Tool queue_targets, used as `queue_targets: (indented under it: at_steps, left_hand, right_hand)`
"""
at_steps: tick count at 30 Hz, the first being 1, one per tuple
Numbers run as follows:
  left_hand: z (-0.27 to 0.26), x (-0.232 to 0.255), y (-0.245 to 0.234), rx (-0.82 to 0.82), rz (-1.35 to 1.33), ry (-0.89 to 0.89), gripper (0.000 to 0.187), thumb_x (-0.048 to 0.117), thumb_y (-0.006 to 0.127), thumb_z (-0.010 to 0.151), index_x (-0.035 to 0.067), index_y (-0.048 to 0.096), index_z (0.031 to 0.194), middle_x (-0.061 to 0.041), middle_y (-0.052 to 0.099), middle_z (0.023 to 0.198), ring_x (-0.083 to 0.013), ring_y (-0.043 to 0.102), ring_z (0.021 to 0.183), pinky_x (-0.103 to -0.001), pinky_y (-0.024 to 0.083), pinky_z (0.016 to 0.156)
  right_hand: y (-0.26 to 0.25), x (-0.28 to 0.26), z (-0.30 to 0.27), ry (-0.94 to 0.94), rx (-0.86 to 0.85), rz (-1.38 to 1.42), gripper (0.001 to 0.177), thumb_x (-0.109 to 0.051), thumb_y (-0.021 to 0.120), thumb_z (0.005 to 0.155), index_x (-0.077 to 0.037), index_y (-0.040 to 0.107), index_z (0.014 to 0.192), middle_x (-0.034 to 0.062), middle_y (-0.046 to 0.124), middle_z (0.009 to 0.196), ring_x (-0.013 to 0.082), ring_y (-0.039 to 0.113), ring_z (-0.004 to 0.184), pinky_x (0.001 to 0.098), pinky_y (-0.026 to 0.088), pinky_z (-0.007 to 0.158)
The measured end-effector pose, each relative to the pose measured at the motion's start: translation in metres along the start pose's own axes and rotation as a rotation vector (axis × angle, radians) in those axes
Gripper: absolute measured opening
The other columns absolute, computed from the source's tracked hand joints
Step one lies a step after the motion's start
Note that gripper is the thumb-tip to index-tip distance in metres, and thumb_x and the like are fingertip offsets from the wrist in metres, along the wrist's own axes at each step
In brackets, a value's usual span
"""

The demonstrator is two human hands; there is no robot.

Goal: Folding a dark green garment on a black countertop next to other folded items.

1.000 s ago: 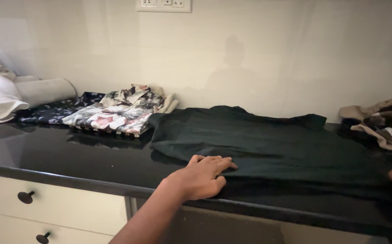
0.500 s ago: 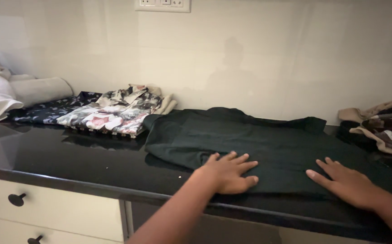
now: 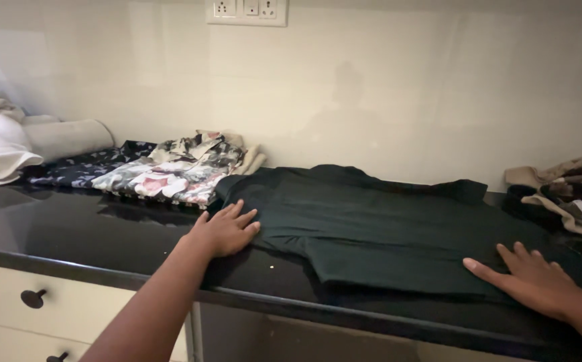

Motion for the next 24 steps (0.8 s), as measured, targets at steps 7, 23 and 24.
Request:
queue_targets:
  at_steps: [7,23,24]
  left_hand:
    - [-0.01,0.006,-0.005,0.021,0.018,-0.012,0.07,0.066,0.027,0.099,0.041,0.017,0.164,0.0,-0.005,0.175,-0.0237,-0.007,0.161,-0.057,0.002,0.127]
    - [-0.051,0.015,-0.014,-0.066,0.081,-0.015,0.075,0.069,0.022,0.098,0.037,0.014,0.165,0.001,0.003,0.175,-0.0246,-0.004,0.162,-0.056,0.001,0.128]
    - [-0.055,0.016,-0.015,-0.074,0.083,-0.009,0.076,0.071,0.022,0.097,0.037,0.014,0.165,0.001,0.002,0.175,-0.0244,-0.005,0.162,-0.056,0.0,0.128]
  right_hand:
    - [0.036,0.06,0.052,0.302,0.179,-0.296,0.13,-0.111,0.036,0.066,-0.019,0.041,0.158,0.0304,0.037,0.156,0.0455,0.04,0.142,0.0572,0.041,0.107]
    - [0.012,0.05,-0.024,-0.164,-0.013,-0.707,0.078,-0.079,0.045,0.098,-0.068,-0.006,0.156,0.0279,0.016,0.168,0.0449,0.037,0.148,0.0511,0.033,0.122]
    - [0.015,0.053,-0.02,-0.189,-0.026,-0.682,0.088,-0.087,0.048,0.09,-0.066,-0.006,0.156,0.0294,0.014,0.169,0.0443,0.036,0.147,0.0508,0.033,0.121]
Point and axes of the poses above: each hand's wrist, its own z-axis towards the middle knuckle, its own y-axis out of the palm, x = y × z, the point moved 3 cm from there along z, towards the middle knuckle
